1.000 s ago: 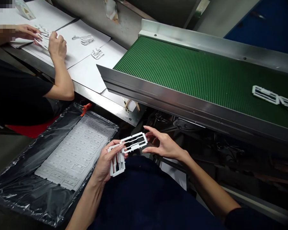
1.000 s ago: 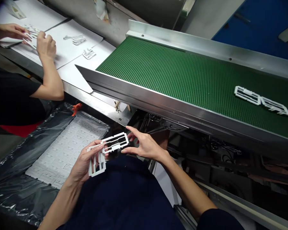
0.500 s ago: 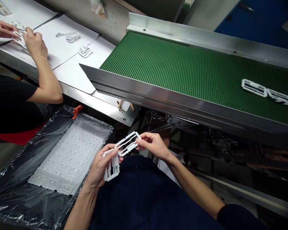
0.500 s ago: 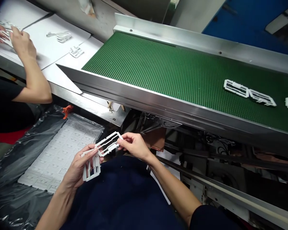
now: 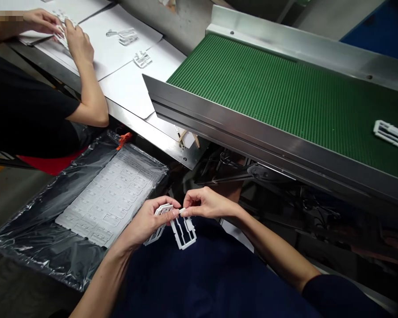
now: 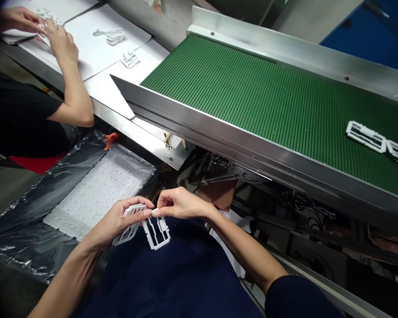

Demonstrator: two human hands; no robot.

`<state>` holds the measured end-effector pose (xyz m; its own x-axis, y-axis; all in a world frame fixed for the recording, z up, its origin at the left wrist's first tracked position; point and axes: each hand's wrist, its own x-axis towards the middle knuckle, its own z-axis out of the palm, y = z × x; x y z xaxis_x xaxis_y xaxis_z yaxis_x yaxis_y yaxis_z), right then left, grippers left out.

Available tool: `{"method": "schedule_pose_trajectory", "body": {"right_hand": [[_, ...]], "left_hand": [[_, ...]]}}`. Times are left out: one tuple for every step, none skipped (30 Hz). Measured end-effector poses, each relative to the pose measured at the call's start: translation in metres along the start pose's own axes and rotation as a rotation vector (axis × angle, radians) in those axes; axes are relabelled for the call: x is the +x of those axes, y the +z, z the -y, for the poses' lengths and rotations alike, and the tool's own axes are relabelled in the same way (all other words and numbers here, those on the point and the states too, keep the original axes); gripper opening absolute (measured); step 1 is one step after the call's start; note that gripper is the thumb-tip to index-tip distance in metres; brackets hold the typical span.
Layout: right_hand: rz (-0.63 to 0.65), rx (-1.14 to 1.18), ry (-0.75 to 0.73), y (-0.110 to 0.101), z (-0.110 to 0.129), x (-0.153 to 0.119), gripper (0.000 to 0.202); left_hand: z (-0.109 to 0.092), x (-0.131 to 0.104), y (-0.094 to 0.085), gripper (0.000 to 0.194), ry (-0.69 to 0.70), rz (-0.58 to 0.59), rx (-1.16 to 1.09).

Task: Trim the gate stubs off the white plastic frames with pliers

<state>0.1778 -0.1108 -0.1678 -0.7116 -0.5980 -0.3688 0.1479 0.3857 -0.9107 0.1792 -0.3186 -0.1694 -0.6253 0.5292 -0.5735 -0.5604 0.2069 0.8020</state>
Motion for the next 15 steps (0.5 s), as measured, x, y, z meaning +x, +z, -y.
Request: {"method": "schedule_pose_trajectory", "body": {"right_hand": [[0.025,0.041,0.011,-0.001,-0.002,0.004,0.032],[0.039,0.067,0.026,-0.003,-0.005,0.011,0.033],[0.018,0.055,0.060,-0.008,-0.009,0.020,0.033],[-0.049,0.004,0.114,-0.015,-0.014,0.031,0.033],[-0.155,-0.076,0.178,-0.023,-0.018,0.045,0.031],[-0.286,-0.176,0.243,-0.032,-0.024,0.061,0.031],[-0.415,-0.270,0.300,-0.042,-0.029,0.078,0.031],[-0.516,-0.338,0.340,-0.052,-0.033,0.096,0.032],[-0.598,-0.384,0.369,-0.061,-0.037,0.113,0.035],[-0.661,-0.412,0.391,-0.069,-0.041,0.130,0.041],[-0.714,-0.437,0.414,-0.075,-0.044,0.146,0.047],[-0.758,-0.455,0.441,-0.079,-0.046,0.160,0.052],[-0.788,-0.465,0.469,-0.082,-0.049,0.172,0.055],[-0.807,-0.469,0.498,-0.083,-0.051,0.183,0.057],[-0.817,-0.469,0.525,-0.084,-0.053,0.191,0.058]], "left_hand": [[0.001,-0.002,-0.002,0.024,-0.012,0.003,0.003],[0.002,-0.005,-0.005,0.025,-0.026,0.010,0.002],[0.003,-0.006,-0.008,0.025,-0.038,0.014,-0.002],[0.004,-0.008,-0.010,0.025,-0.050,0.013,-0.005],[0.005,-0.010,-0.012,0.025,-0.058,0.003,-0.007],[0.007,-0.011,-0.013,0.025,-0.062,-0.012,-0.006],[0.008,-0.012,-0.014,0.025,-0.062,-0.031,-0.005],[0.010,-0.014,-0.015,0.026,-0.060,-0.051,-0.007],[0.012,-0.016,-0.015,0.026,-0.062,-0.071,-0.011],[0.014,-0.018,-0.015,0.026,-0.064,-0.089,-0.016],[0.017,-0.021,-0.015,0.026,-0.067,-0.106,-0.021],[0.019,-0.024,-0.015,0.025,-0.072,-0.122,-0.026],[0.021,-0.027,-0.015,0.025,-0.080,-0.138,-0.032],[0.023,-0.030,-0.015,0.024,-0.089,-0.154,-0.034],[0.024,-0.034,-0.016,0.024,-0.098,-0.171,-0.037]]}}
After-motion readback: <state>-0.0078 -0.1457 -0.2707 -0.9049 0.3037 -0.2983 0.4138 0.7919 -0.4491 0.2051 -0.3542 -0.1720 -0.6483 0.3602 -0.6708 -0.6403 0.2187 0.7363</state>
